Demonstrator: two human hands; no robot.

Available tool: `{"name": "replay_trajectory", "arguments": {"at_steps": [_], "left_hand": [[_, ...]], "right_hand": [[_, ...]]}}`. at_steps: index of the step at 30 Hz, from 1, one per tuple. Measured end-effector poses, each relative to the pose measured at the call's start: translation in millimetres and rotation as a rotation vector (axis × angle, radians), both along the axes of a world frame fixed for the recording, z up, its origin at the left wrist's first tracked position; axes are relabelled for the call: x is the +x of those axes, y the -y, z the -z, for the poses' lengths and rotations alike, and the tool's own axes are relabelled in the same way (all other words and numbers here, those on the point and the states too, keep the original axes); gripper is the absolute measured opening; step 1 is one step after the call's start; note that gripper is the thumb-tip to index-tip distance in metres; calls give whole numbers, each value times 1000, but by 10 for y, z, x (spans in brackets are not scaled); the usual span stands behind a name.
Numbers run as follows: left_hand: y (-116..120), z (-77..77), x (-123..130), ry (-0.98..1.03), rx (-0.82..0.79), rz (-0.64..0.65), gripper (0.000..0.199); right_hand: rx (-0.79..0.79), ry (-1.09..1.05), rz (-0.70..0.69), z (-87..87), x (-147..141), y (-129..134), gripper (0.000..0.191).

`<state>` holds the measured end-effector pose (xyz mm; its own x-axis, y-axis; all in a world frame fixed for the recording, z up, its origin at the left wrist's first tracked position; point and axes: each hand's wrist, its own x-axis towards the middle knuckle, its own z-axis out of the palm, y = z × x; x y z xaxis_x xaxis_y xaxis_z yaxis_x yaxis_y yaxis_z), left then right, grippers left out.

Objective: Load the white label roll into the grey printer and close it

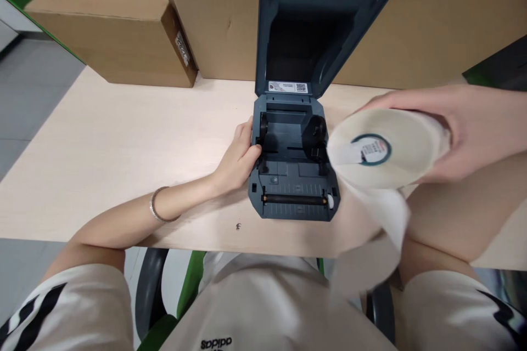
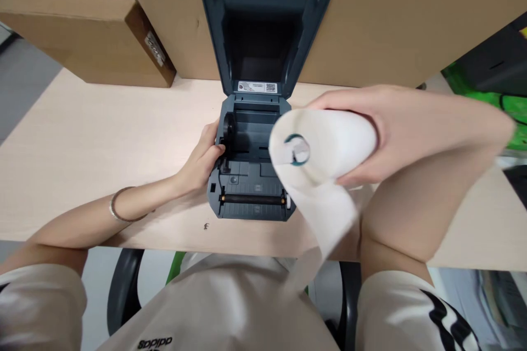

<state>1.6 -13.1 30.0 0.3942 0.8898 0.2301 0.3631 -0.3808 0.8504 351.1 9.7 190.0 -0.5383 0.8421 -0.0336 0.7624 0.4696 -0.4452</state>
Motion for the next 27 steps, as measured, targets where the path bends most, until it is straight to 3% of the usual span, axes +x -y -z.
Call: {"name": "replay_trajectory", "arguments": {"at_steps": [3, 8, 17, 22, 25, 27], "left_hand": [[-5, 11, -6, 4, -3, 1, 67], [11, 8, 8, 11, -23, -28, 68], [33, -45, 32, -13, -45, -19, 70], [28, -31, 30, -12, -47, -25, 71], [25, -16, 28, -6, -44, -21, 72], [25, -7, 24, -1, -33, -16, 72]], "right_hand": [[-82, -129, -216, 95, -451, -32, 67], [123, -42, -102, 356, -880, -127, 65], [191, 147, -152, 550, -973, -179, 45], [214, 254, -123, 791, -1070, -254, 61], [235, 253, -114, 744, -1077, -138, 67], [264, 182, -123, 646, -1063, 79, 65]]}}
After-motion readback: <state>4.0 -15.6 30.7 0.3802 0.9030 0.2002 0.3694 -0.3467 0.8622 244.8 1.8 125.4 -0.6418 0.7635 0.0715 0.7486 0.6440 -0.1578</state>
